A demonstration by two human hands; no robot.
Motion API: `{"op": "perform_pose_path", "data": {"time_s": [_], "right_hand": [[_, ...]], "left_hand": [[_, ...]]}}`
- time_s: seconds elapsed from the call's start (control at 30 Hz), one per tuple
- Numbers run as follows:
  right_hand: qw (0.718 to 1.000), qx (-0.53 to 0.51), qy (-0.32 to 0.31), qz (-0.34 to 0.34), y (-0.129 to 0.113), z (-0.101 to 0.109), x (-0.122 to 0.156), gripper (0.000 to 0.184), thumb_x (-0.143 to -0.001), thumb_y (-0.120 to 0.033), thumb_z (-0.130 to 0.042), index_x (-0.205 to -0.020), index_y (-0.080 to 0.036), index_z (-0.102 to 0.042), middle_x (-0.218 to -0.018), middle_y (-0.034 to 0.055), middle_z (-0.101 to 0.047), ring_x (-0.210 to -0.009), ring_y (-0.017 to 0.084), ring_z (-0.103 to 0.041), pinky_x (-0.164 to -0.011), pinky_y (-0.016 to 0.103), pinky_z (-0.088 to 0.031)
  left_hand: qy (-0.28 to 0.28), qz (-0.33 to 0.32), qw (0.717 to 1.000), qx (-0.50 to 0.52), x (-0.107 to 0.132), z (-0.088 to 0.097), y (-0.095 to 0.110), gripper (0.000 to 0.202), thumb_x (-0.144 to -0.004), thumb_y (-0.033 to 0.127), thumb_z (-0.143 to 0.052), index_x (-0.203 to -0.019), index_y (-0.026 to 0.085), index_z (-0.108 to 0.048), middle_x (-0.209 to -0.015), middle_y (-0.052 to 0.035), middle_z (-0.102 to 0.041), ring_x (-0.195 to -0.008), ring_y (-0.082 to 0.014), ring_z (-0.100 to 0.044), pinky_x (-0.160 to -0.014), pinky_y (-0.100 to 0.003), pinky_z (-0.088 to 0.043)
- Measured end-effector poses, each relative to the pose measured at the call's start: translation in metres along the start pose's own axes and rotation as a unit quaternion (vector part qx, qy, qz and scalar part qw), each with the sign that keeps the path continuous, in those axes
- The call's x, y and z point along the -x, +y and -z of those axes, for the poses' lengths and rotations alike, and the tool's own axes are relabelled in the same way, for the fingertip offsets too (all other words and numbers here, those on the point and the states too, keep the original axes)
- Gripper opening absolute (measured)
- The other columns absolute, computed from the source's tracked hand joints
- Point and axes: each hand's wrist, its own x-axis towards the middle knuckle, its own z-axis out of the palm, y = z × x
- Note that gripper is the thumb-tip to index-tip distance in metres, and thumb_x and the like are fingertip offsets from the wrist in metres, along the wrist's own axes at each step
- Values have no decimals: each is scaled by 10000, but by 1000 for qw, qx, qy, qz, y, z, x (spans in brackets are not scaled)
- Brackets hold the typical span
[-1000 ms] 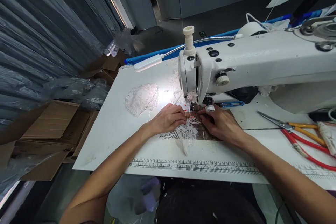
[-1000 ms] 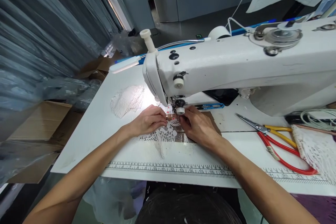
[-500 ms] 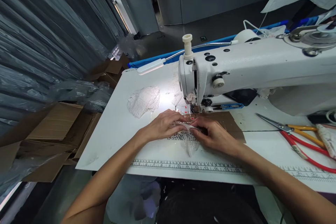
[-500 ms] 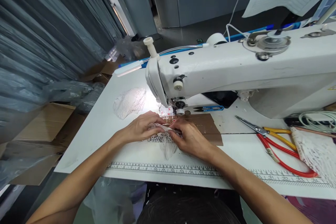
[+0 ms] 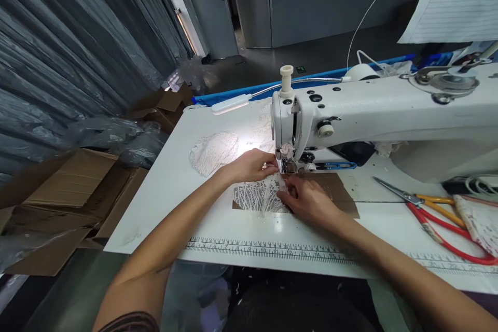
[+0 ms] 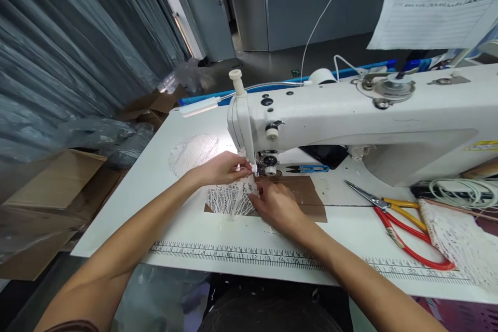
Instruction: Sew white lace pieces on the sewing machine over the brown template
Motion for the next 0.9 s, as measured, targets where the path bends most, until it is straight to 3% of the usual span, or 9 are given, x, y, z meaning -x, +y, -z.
{"op": "perform_pose_path", "data": {"time_s": [0.1,0.2,0.27,0.37,0.43,0.53,0.7,0.8,0.9], "right_hand": [[974,190,117,29,0,-5,2,377,-891,-433,-539,-1146,-157,-558,-878,136,-690,-693,273,-650,-543,322,-396],[960,230,137,78,5,-11,5,339,-934,-423,-472,-1194,-227,-565,-1048,103,-682,-735,260,-654,-538,312,-392],[960,233,135,83,7,-13,6,321,-953,-420,-434,-1179,-255,-591,-1091,77,-675,-754,254,-654,-553,319,-413],[964,215,124,90,10,-11,5,334,-967,-372,-388,-1189,-255,-609,-1123,70,-672,-785,255,-661,-612,351,-463],[970,186,114,112,12,-6,2,347,-964,-314,-370,-1195,-239,-617,-1142,76,-670,-852,259,-664,-684,373,-494],[977,119,81,155,18,10,-3,346,-940,-258,-390,-1171,-205,-643,-1133,86,-678,-959,242,-654,-809,367,-506],[974,94,64,197,37,33,-2,306,-886,-192,-446,-1077,-189,-685,-944,72,-695,-803,201,-656,-730,322,-514],[959,85,54,265,45,29,6,313,-878,-175,-463,-1101,-211,-681,-1007,77,-649,-866,188,-631,-779,325,-514],[947,120,67,292,46,18,14,349,-884,-193,-472,-1174,-228,-663,-1047,106,-594,-935,206,-593,-831,368,-508]], "left_hand": [[88,-14,984,-157,-15,-19,-10,174,-889,317,-589,-909,154,-647,-834,-50,-657,-660,-144,-578,-528,-232,-371],[237,-45,942,-235,-6,-35,-17,230,-899,367,-593,-905,137,-611,-883,-85,-645,-709,-173,-574,-575,-275,-413],[278,-102,930,-220,11,-40,-16,248,-926,375,-551,-866,138,-594,-861,-81,-637,-700,-166,-566,-594,-291,-438],[209,-223,941,-149,37,-44,-5,259,-924,389,-543,-928,136,-600,-923,-82,-642,-780,-170,-593,-679,-310,-500],[163,-253,943,-144,46,-48,2,184,-938,301,-520,-946,140,-610,-972,-80,-651,-804,-163,-603,-722,-308,-519],[169,-233,944,-159,44,-56,5,188,-948,138,-445,-854,136,-607,-887,-60,-663,-729,-137,-596,-682,-278,-525],[212,-198,955,-56,34,-60,0,180,-963,179,-433,-862,118,-568,-779,-49,-637,-675,-121,-586,-597,-252,-529],[225,-163,961,2,36,-61,0,164,-964,170,-416,-880,127,-551,-784,-43,-636,-661,-112,-583,-557,-237,-519],[229,-156,961,18,38,-62,1,139,-956,173,-439,-895,132,-557,-804,-47,-644,-700,-118,-604,-587,-248,-537]]}}
